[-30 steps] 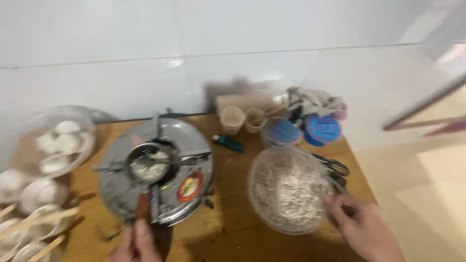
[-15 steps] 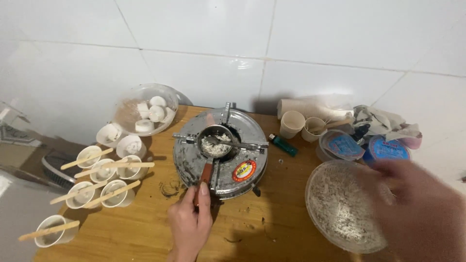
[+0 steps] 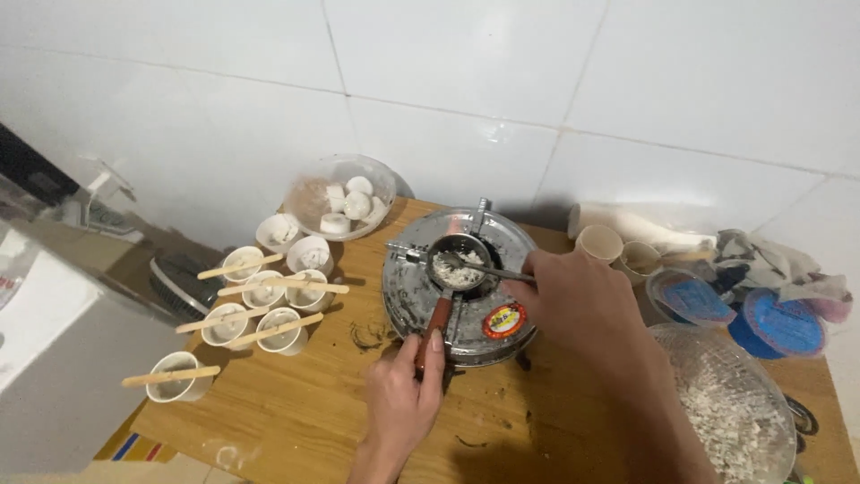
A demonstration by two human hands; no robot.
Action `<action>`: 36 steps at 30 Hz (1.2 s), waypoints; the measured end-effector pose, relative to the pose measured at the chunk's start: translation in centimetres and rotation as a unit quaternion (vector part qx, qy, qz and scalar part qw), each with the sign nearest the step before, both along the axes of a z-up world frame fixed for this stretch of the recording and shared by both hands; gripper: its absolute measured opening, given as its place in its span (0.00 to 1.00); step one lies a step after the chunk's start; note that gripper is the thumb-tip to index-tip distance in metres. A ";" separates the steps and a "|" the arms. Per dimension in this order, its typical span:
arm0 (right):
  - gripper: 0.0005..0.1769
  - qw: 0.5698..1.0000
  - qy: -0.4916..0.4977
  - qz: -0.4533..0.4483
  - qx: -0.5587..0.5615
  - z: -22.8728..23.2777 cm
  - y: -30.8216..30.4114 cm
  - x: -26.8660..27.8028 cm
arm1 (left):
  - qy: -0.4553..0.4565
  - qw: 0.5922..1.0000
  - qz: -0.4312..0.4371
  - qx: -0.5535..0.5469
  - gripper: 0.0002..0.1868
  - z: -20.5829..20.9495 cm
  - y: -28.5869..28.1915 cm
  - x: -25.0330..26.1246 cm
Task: Transferring wax flakes into a small pot on a portable stove and stirring them as they melt.
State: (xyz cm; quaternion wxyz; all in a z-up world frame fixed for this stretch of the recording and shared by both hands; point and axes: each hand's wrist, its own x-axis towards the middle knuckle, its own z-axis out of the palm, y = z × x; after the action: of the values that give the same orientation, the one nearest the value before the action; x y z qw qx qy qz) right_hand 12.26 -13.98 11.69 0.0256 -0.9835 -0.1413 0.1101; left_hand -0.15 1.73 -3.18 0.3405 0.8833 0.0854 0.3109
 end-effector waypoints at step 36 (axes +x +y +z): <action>0.12 0.925 -0.198 0.208 0.251 0.0 -3.0 3.2 | 0.026 0.998 0.001 -0.062 0.19 -2.3 0.5 0.8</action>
State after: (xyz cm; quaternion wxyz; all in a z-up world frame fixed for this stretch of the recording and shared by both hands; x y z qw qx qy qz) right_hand 15.43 -16.94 11.72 0.2198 -0.8953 -0.3675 -0.1227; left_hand 0.68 2.19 -5.43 0.3918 0.8682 0.1139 0.2823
